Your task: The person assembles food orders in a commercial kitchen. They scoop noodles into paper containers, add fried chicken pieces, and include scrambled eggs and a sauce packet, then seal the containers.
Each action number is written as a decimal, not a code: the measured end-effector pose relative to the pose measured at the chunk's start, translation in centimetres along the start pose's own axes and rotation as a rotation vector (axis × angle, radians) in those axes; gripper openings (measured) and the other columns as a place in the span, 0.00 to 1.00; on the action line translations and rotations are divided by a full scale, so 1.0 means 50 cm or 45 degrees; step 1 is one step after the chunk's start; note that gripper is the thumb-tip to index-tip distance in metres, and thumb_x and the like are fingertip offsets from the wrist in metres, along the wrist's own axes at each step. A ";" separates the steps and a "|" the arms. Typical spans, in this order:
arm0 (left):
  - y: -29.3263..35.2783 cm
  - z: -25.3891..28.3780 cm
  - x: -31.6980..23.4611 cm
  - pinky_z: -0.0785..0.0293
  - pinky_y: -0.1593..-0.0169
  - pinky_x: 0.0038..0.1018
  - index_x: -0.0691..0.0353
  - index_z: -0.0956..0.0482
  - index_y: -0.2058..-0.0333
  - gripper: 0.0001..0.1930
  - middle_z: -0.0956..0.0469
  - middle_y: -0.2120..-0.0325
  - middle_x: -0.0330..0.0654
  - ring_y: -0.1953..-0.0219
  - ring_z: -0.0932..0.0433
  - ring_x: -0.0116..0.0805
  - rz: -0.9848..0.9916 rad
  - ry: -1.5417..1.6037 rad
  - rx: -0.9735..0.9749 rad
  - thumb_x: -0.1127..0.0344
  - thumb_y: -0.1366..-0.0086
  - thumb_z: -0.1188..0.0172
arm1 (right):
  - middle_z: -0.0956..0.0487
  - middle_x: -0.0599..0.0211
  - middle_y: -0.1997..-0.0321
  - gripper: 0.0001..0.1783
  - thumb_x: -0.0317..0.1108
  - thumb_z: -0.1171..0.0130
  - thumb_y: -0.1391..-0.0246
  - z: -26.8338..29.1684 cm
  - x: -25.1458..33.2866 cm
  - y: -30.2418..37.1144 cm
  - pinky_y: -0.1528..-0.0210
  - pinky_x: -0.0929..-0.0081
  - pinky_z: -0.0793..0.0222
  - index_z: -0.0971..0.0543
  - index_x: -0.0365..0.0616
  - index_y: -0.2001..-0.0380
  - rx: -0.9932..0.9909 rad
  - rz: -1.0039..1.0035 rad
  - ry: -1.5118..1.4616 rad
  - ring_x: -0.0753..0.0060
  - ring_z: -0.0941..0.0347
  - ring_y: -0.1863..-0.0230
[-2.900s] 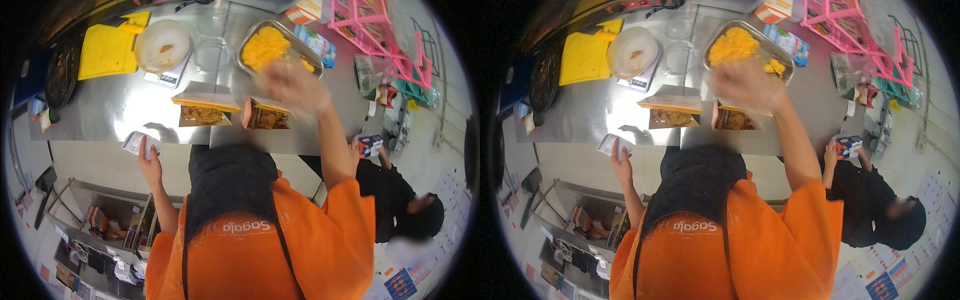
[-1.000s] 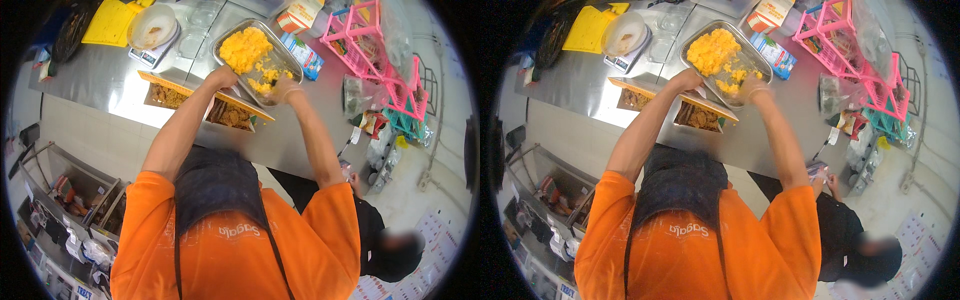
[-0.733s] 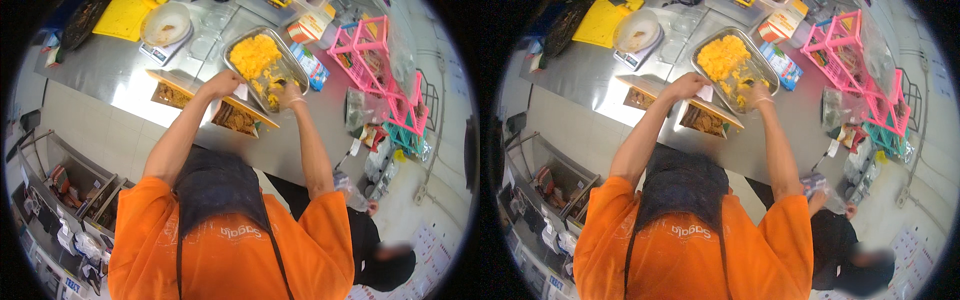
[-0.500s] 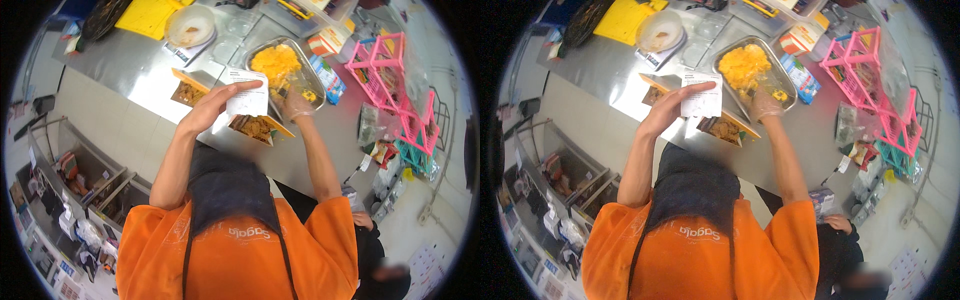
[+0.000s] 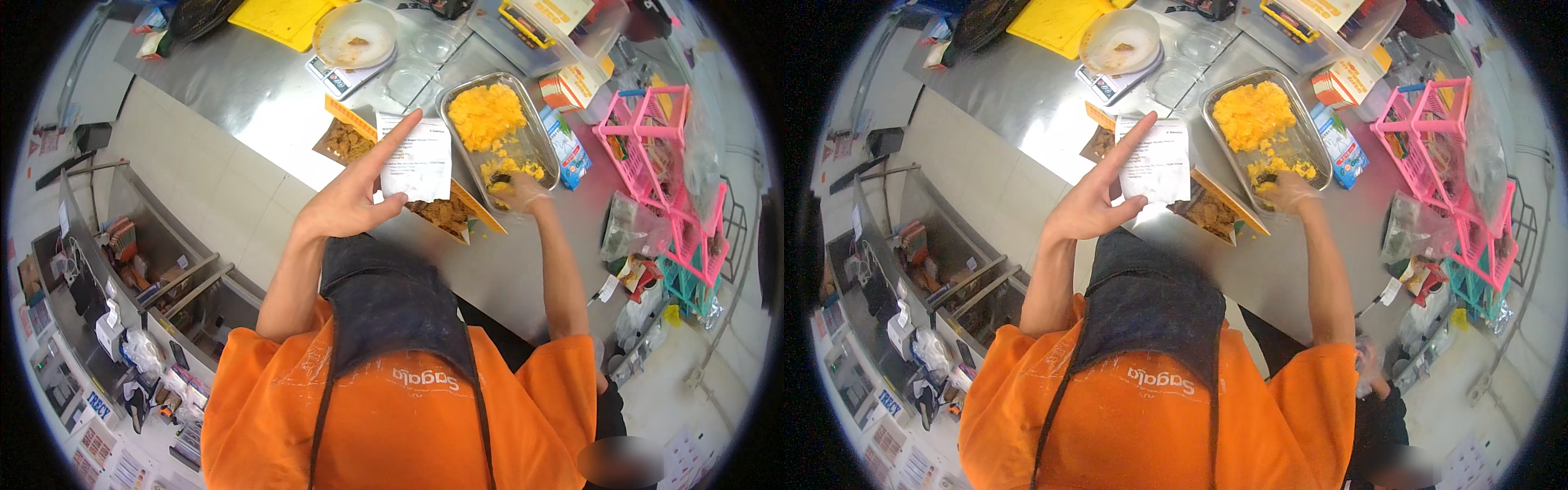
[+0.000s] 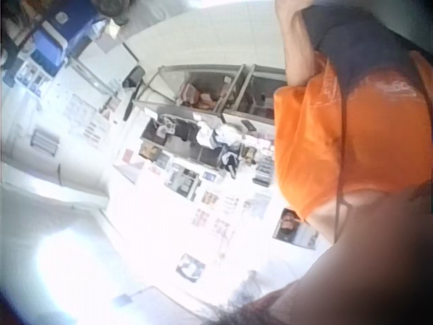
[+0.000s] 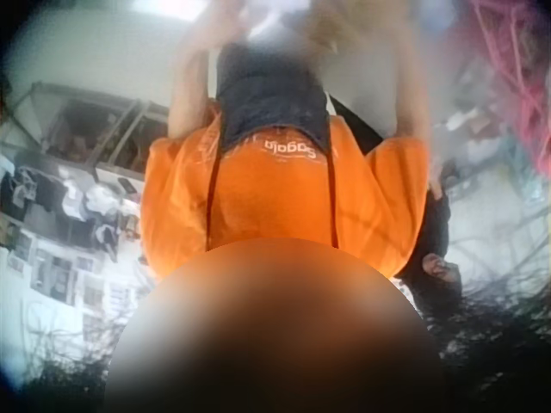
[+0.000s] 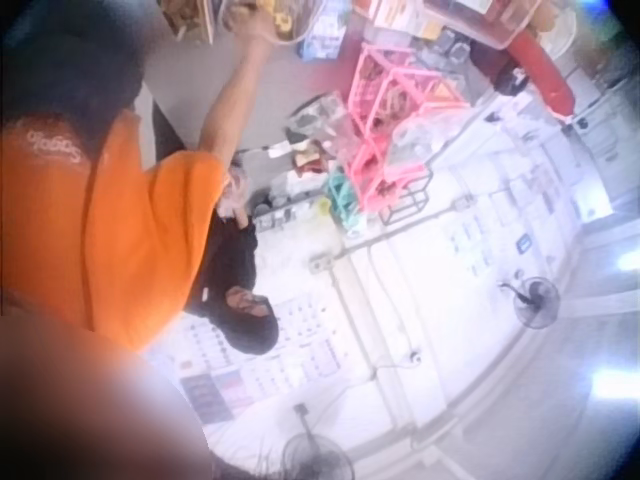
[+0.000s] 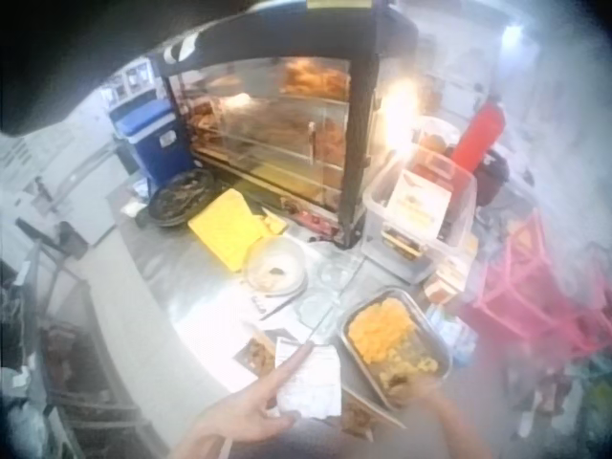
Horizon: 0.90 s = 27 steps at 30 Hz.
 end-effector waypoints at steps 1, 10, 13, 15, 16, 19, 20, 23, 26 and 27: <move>0.003 0.002 -0.001 0.60 0.26 0.34 0.60 0.52 0.28 0.49 0.50 0.28 0.49 0.26 0.54 0.40 -0.027 -0.037 -0.010 0.83 0.50 0.44 | 0.19 0.44 0.53 0.32 0.53 0.33 0.48 0.012 -0.003 0.005 0.48 0.58 0.27 0.22 0.36 0.51 -0.090 0.091 -0.160 0.48 0.21 0.51; 0.040 -0.003 0.128 0.29 0.45 0.30 0.59 0.32 0.36 0.35 0.24 0.44 0.51 0.45 0.24 0.41 0.105 -0.188 0.158 0.78 0.46 0.44 | 0.20 0.64 0.65 0.42 0.70 0.40 0.48 -0.078 -0.138 0.283 0.62 0.70 0.29 0.23 0.39 0.49 -0.346 -0.610 -1.169 0.72 0.27 0.65; 0.085 -0.028 0.222 0.27 0.45 0.34 0.62 0.27 0.40 0.29 0.22 0.50 0.57 0.48 0.22 0.49 0.337 -0.333 0.294 0.74 0.44 0.42 | 0.20 0.56 0.61 0.44 0.73 0.42 0.49 -0.168 -0.036 0.365 0.58 0.72 0.28 0.23 0.37 0.51 -0.414 -0.855 -1.487 0.71 0.25 0.62; 0.117 -0.046 0.260 0.28 0.45 0.36 0.63 0.27 0.41 0.28 0.22 0.50 0.60 0.49 0.22 0.54 0.392 -0.347 0.413 0.71 0.43 0.40 | 0.20 0.53 0.58 0.42 0.67 0.40 0.46 -0.220 0.087 0.350 0.54 0.67 0.27 0.26 0.35 0.50 -0.467 -0.771 -1.629 0.66 0.23 0.59; 0.132 -0.054 0.279 0.28 0.44 0.37 0.64 0.27 0.41 0.28 0.23 0.50 0.61 0.49 0.23 0.57 0.454 -0.360 0.484 0.70 0.43 0.40 | 0.20 0.57 0.60 0.35 0.58 0.37 0.44 -0.202 0.152 0.309 0.55 0.68 0.27 0.26 0.34 0.50 -0.689 -0.448 -1.694 0.68 0.24 0.61; 0.151 -0.070 0.291 0.29 0.42 0.36 0.63 0.28 0.40 0.30 0.23 0.49 0.60 0.47 0.23 0.54 0.429 -0.383 0.569 0.70 0.43 0.37 | 0.22 0.54 0.56 0.32 0.40 0.31 0.45 -0.199 0.233 0.208 0.52 0.63 0.28 0.31 0.29 0.46 -1.001 -0.479 -1.339 0.61 0.25 0.56; 0.155 -0.070 0.291 0.30 0.42 0.37 0.63 0.27 0.41 0.29 0.23 0.50 0.61 0.47 0.23 0.55 0.427 -0.408 0.575 0.67 0.43 0.36 | 0.24 0.48 0.52 0.36 0.41 0.30 0.47 -0.179 0.242 0.183 0.48 0.61 0.29 0.34 0.30 0.44 -1.164 -0.407 -1.206 0.53 0.26 0.52; 0.159 -0.062 0.284 0.30 0.42 0.38 0.61 0.26 0.41 0.29 0.23 0.50 0.61 0.47 0.23 0.55 0.411 -0.469 0.577 0.65 0.43 0.34 | 0.29 0.36 0.43 0.44 0.43 0.27 0.52 -0.169 0.261 0.147 0.40 0.58 0.33 0.39 0.30 0.40 -1.310 -0.313 -1.000 0.39 0.29 0.42; 0.156 -0.032 0.270 0.29 0.42 0.39 0.61 0.24 0.43 0.26 0.21 0.53 0.60 0.48 0.23 0.56 0.514 -0.523 0.448 0.63 0.41 0.35 | 0.30 0.40 0.43 0.42 0.42 0.29 0.49 -0.169 0.256 0.193 0.39 0.59 0.34 0.39 0.29 0.40 -1.250 -0.034 -1.414 0.45 0.31 0.41; 0.149 -0.027 0.255 0.29 0.44 0.39 0.62 0.23 0.46 0.23 0.20 0.54 0.60 0.50 0.22 0.56 0.497 -0.522 0.409 0.62 0.40 0.36 | 0.28 0.43 0.46 0.39 0.42 0.31 0.47 -0.168 0.246 0.222 0.43 0.60 0.32 0.38 0.31 0.41 -1.207 -0.116 -1.419 0.49 0.29 0.44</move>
Point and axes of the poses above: each hand's wrist, its own y-axis away from the middle knuckle, its own z-axis out of the back of the hand, x = y × z, the point moved 8 cm from there along -y, towards the middle knuckle
